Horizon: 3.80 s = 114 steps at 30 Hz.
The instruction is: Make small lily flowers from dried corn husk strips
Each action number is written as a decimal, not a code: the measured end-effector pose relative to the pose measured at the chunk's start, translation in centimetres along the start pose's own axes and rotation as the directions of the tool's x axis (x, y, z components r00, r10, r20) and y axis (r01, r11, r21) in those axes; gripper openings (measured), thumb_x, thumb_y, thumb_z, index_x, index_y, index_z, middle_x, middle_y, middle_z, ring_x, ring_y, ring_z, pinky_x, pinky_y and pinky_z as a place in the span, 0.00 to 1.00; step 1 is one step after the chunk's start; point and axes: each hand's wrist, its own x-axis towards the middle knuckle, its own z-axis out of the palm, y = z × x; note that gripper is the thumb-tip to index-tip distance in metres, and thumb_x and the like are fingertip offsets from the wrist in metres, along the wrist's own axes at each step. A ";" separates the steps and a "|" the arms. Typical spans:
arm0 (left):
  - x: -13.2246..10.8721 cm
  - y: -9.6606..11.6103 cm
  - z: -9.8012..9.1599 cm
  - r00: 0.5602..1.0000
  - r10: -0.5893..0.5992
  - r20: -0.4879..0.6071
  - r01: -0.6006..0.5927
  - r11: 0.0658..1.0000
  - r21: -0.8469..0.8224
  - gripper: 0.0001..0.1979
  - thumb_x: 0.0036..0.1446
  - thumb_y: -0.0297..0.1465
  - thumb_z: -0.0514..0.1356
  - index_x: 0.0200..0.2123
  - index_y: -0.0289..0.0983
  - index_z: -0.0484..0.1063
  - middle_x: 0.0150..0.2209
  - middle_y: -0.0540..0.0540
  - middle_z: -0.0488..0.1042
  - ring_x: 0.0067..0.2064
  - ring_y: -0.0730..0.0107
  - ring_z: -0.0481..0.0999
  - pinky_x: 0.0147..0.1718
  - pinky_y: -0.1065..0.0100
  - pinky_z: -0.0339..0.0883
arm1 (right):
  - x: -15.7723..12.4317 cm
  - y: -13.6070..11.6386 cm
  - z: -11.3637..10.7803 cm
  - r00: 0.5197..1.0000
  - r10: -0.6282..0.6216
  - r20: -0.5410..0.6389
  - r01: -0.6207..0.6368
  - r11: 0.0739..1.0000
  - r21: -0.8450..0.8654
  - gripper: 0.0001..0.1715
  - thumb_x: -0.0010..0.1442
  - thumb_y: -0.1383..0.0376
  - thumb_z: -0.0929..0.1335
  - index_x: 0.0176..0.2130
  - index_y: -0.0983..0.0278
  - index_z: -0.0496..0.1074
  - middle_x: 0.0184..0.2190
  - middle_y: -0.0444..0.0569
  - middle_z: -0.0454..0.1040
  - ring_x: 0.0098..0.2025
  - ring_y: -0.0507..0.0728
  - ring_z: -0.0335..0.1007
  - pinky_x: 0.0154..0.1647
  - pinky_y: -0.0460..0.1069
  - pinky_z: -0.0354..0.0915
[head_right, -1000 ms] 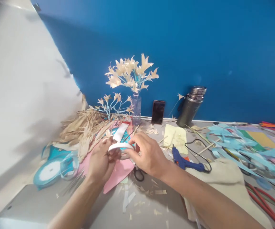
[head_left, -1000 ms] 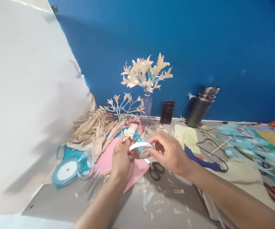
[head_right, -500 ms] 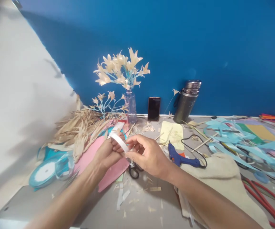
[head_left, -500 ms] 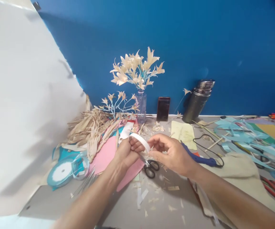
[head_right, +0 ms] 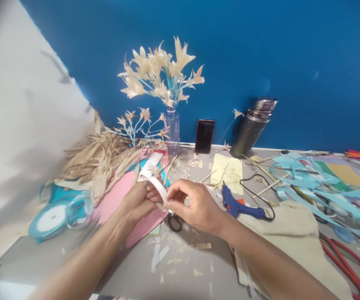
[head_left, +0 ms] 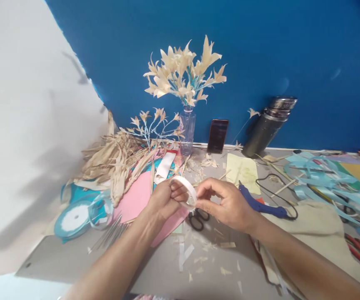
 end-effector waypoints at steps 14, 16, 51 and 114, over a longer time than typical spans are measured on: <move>-0.1 -1.1 -0.3 0.995 0.056 -0.087 -0.050 0.996 0.072 0.17 0.55 0.16 0.49 0.19 0.38 0.51 0.17 0.57 0.51 0.13 0.84 0.51 0.13 0.79 0.44 | -0.9 0.1 0.0 0.881 -0.450 0.150 0.399 0.533 -0.746 0.10 0.66 0.72 0.63 0.40 0.66 0.74 0.26 0.49 0.77 0.27 0.55 0.73 0.29 0.51 0.62; 0.0 -1.3 -0.4 0.995 0.017 -0.101 -0.012 0.999 0.050 0.16 0.53 0.15 0.49 0.20 0.38 0.51 0.17 0.57 0.51 0.13 0.84 0.51 0.13 0.79 0.45 | -0.8 0.5 0.5 0.886 -0.448 0.122 0.365 0.510 -0.779 0.09 0.66 0.72 0.63 0.37 0.65 0.73 0.23 0.47 0.75 0.26 0.55 0.71 0.28 0.51 0.59; -3.4 1.0 -0.1 0.981 0.192 -0.040 -0.107 0.695 0.711 0.14 0.56 0.33 0.63 0.29 0.40 0.57 0.14 0.62 0.50 0.14 0.83 0.46 0.14 0.80 0.40 | -0.3 2.1 -0.6 1.000 0.010 -0.010 -0.014 0.746 -0.666 0.13 0.70 0.65 0.55 0.44 0.64 0.65 0.24 0.43 0.77 0.22 0.54 0.71 0.26 0.48 0.53; -0.6 1.2 -3.6 0.999 0.033 0.002 -0.030 0.870 0.493 0.15 0.57 0.30 0.63 0.26 0.38 0.56 0.16 0.58 0.58 0.14 0.84 0.52 0.15 0.80 0.39 | 0.6 3.7 -2.2 0.972 0.217 0.090 -0.146 0.858 -0.493 0.15 0.55 0.61 0.72 0.25 0.63 0.64 0.23 0.41 0.68 0.26 0.51 0.59 0.28 0.45 0.50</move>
